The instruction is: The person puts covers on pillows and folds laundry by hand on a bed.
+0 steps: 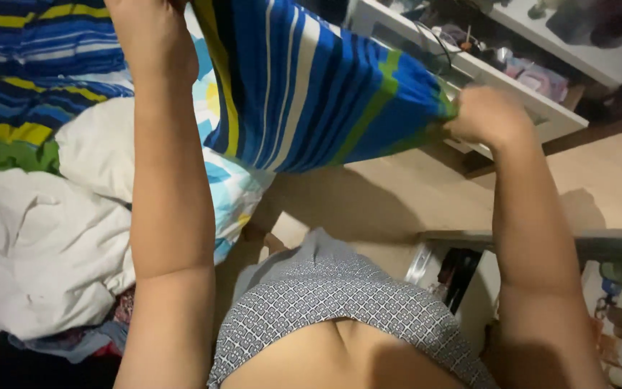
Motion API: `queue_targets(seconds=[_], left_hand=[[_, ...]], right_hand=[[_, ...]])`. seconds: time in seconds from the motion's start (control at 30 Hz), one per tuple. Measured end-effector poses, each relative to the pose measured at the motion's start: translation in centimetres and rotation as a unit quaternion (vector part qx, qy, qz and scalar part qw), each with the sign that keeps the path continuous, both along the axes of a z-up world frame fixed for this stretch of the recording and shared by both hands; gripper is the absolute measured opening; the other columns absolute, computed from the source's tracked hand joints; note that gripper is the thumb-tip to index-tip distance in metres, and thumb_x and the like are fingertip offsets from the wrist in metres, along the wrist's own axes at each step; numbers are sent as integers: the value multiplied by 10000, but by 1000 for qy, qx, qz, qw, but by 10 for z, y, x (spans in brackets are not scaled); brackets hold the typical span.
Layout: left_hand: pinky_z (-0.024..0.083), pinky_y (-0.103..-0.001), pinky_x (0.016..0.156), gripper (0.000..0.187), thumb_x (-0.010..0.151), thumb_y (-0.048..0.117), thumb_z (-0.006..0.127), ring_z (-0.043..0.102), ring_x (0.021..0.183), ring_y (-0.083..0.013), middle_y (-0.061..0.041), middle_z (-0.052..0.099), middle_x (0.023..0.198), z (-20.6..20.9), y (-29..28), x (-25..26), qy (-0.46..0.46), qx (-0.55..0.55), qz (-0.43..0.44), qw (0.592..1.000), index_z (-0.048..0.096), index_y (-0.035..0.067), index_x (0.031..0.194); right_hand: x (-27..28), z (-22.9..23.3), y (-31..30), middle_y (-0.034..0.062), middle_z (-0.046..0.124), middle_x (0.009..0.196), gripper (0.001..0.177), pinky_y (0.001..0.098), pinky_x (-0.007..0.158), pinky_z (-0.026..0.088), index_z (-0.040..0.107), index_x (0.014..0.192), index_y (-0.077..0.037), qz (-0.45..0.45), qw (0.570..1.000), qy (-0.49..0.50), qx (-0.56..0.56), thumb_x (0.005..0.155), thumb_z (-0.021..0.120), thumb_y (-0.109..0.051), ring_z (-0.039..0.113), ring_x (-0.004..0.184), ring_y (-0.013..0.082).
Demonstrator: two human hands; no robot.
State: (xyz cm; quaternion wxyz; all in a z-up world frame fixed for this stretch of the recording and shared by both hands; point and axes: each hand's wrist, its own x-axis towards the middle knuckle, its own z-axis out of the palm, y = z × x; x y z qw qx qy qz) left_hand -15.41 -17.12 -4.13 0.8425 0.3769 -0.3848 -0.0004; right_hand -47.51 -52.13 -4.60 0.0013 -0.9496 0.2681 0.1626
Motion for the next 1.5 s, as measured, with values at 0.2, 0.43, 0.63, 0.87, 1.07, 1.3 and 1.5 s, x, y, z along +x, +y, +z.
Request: queue_targets(seconds=[0.2,0.43,0.63,0.87,1.07,1.3,1.5], left_hand=[[402,-289,749,91,1078,52,581,473,799,-114,15,531,861,16,16,-51,77,13,9,997,580,99,1000],[412,-283,751,134,1203,124,514,477,818,-109,-8,571,977,14,45,-100,2,130,123,984,623,66,1255],[480,-283,799,230,1132,153,453,608,910,-140,-31,661,1052,-71,83,-121,246,67,44,966,608,54,1271],[415,-268,692,196,1102,214,500,572,827,-105,4,649,1022,-160,143,-140,290,124,49,948,599,87,1214],[553,-327,920,271,1009,227,495,671,1006,-168,-40,679,1094,-164,191,-181,389,177,51,903,588,62,1204],[471,-335,887,181,1108,188,571,579,948,-179,-67,613,1054,-215,255,-153,310,213,115,919,586,13,1151],[481,-297,765,162,1042,226,576,586,872,-122,5,623,976,-224,270,-161,359,228,165,890,615,84,1112]], right_hand=[[-51,-55,-44,218,720,1060,214,459,879,535,790,1016,-28,67,884,-461,-30,812,729,-14,684,988,405],[-76,-51,-42,153,720,927,266,377,843,535,769,989,-33,16,817,-575,47,770,637,42,704,918,312],[-84,-74,-19,57,679,800,94,300,654,473,735,935,-26,-69,850,-470,228,866,788,-61,611,726,127],[-80,-142,20,-10,694,806,185,259,623,513,710,934,-35,-126,765,-464,430,761,736,23,634,702,87],[-67,-203,51,51,623,695,36,291,531,424,701,843,4,-98,777,-265,562,848,692,-31,550,598,135],[-26,-193,67,64,645,688,43,289,539,455,689,824,6,-34,794,-222,564,836,651,-10,587,599,147],[-2,-188,83,89,683,826,186,319,602,478,720,918,-14,-41,727,-296,618,734,703,10,613,688,178]])
